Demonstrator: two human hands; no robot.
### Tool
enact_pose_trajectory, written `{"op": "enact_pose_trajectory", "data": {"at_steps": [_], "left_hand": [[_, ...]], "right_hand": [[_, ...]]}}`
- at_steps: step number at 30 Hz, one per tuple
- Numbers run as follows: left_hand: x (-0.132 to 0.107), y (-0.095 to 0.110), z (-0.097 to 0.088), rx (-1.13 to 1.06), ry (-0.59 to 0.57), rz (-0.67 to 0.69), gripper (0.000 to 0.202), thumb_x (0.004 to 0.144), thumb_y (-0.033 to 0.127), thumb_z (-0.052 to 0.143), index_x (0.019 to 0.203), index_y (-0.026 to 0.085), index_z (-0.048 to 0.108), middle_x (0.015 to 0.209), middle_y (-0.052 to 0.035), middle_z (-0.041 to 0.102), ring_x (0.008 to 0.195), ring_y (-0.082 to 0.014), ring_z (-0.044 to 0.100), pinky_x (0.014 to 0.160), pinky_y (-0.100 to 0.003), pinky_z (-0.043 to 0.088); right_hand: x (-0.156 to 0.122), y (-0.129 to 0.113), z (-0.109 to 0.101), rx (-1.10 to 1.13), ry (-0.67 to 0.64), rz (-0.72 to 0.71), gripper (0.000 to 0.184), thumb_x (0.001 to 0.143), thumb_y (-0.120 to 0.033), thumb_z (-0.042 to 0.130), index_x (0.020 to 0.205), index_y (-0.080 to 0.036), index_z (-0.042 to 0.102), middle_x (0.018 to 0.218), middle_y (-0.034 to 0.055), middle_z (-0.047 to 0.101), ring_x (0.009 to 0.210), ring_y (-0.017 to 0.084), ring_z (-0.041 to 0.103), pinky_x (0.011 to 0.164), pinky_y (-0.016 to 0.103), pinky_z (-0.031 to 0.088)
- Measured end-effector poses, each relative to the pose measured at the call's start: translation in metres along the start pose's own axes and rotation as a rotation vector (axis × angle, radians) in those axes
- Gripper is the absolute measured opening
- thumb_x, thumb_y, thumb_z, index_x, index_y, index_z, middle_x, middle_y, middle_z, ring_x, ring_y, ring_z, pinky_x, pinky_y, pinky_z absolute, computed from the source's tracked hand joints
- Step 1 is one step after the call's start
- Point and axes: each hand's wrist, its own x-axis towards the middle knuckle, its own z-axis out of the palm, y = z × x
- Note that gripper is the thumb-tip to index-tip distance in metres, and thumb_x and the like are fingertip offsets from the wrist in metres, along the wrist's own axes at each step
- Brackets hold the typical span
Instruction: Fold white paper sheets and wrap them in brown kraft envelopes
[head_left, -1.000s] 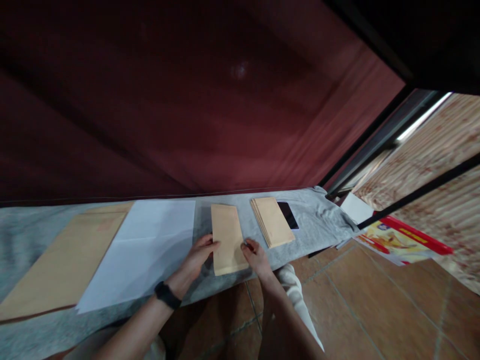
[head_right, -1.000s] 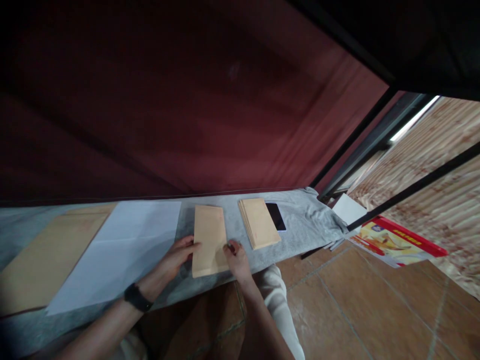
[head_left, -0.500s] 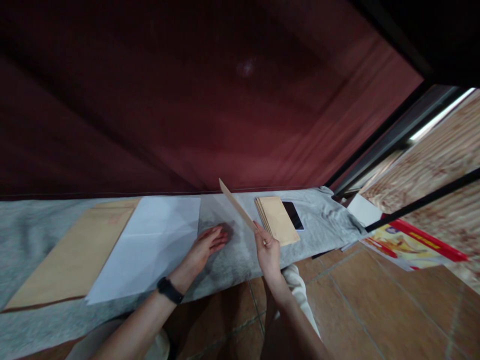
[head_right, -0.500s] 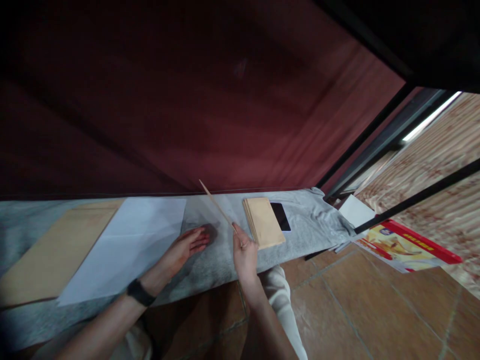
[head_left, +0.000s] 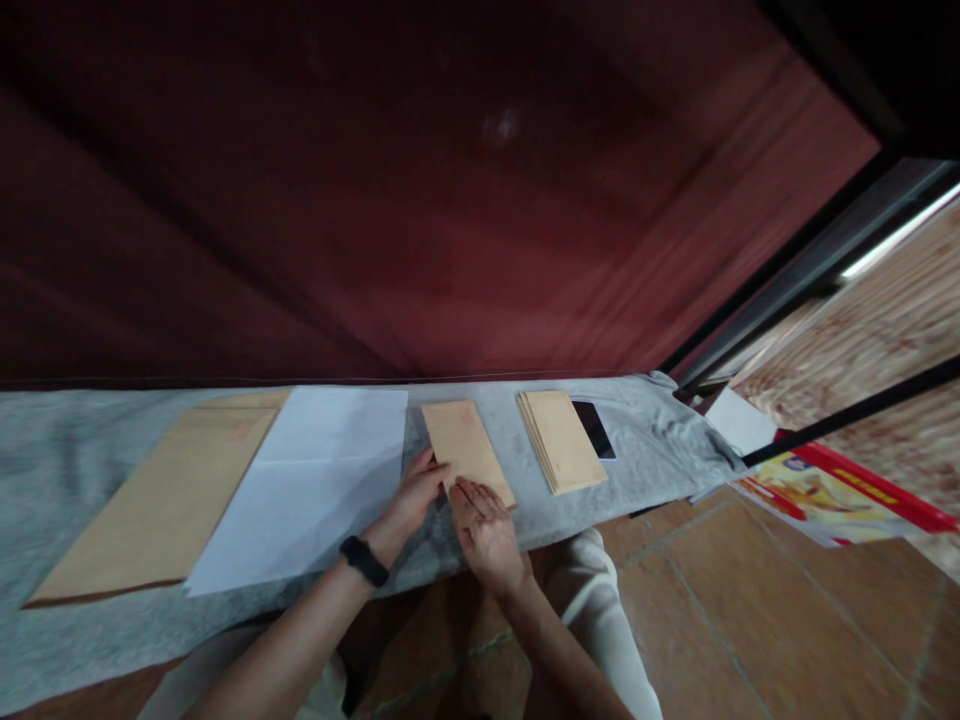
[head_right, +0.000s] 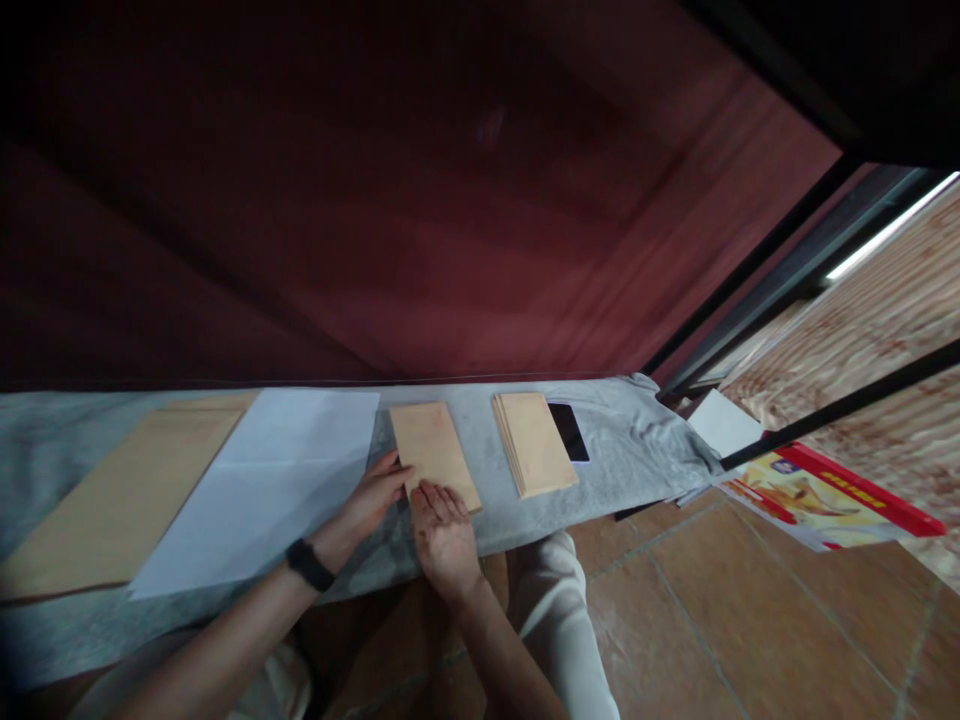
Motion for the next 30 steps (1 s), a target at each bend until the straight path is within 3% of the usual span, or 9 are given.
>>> {"op": "enact_pose_trajectory", "data": {"at_steps": [4,8,11,16,19,22,26,30], "left_hand": [[0.013,0.000,-0.001,0.074,0.036,0.041,0.054,0.058,0.029,0.077,0.108,0.015,0.066,0.092,-0.0084,0.076,0.086,-0.0249,0.072,0.071,-0.031,0.053],[0.030,0.003,-0.005,0.177,0.040,0.071,0.055,0.059,0.026,0.074,0.112,0.013,0.067,0.084,-0.0077,0.076,0.075,-0.0235,0.071,0.066,-0.031,0.053],[0.039,0.005,-0.012,0.228,0.037,0.078,0.059,0.057,0.023,0.076,0.114,0.012,0.067,0.078,-0.0062,0.076,0.068,-0.0224,0.070,0.061,-0.029,0.053],[0.039,0.010,-0.022,0.409,0.062,0.043,0.057,0.064,0.023,0.077,0.119,0.015,0.064,0.070,-0.0019,0.071,0.063,-0.0214,0.067,0.057,-0.027,0.047],[0.033,0.011,-0.021,0.744,0.164,0.179,0.053,0.074,0.023,0.071,0.126,0.019,0.062,0.082,-0.0050,0.073,0.079,-0.0257,0.070,0.071,-0.032,0.051],[0.027,0.005,-0.015,1.030,0.238,0.419,0.050,0.082,0.019,0.061,0.132,0.020,0.058,0.114,-0.0121,0.070,0.112,-0.0294,0.064,0.096,-0.039,0.049],[0.018,-0.015,-0.002,1.202,0.133,0.698,0.056,0.086,0.026,0.060,0.140,0.014,0.053,0.152,-0.0195,0.046,0.146,-0.0355,0.037,0.120,-0.050,0.030],[0.010,-0.034,0.007,1.361,0.044,0.740,0.057,0.092,0.032,0.053,0.145,0.011,0.051,0.156,-0.0209,0.044,0.150,-0.0357,0.033,0.124,-0.055,0.020]], "right_hand": [[0.002,0.000,-0.003,0.142,-0.048,-0.019,0.047,0.097,-0.036,0.058,0.141,-0.021,0.058,0.146,0.0096,0.059,0.136,0.024,0.054,0.121,0.046,0.038],[0.009,0.022,-0.009,0.184,0.027,0.058,0.040,0.103,-0.029,0.043,0.138,-0.020,0.061,0.143,0.0089,0.061,0.135,0.020,0.055,0.117,0.041,0.043],[0.017,0.044,-0.012,0.109,0.066,0.108,0.043,0.103,-0.027,0.042,0.143,-0.020,0.057,0.149,0.0100,0.056,0.139,0.022,0.050,0.119,0.043,0.042],[0.024,0.066,-0.008,-0.029,-0.029,0.077,0.046,0.104,-0.029,0.043,0.148,-0.021,0.051,0.154,0.0097,0.050,0.144,0.023,0.044,0.122,0.049,0.035],[0.022,0.070,-0.005,-0.068,-0.068,0.069,0.047,0.104,-0.029,0.042,0.150,-0.021,0.048,0.154,0.0099,0.050,0.145,0.023,0.044,0.123,0.049,0.033],[0.022,0.075,-0.005,-0.070,-0.086,0.045,0.048,0.104,-0.028,0.043,0.151,-0.022,0.047,0.155,0.0088,0.048,0.145,0.022,0.044,0.122,0.047,0.034],[0.037,0.087,-0.006,-0.057,-0.115,0.019,0.046,0.105,-0.030,0.040,0.149,-0.023,0.049,0.156,0.0070,0.047,0.146,0.021,0.042,0.123,0.046,0.032],[0.070,0.100,-0.003,-0.063,-0.130,0.031,0.045,0.106,-0.029,0.038,0.149,-0.020,0.049,0.157,0.0085,0.046,0.147,0.020,0.040,0.124,0.045,0.030]]}}
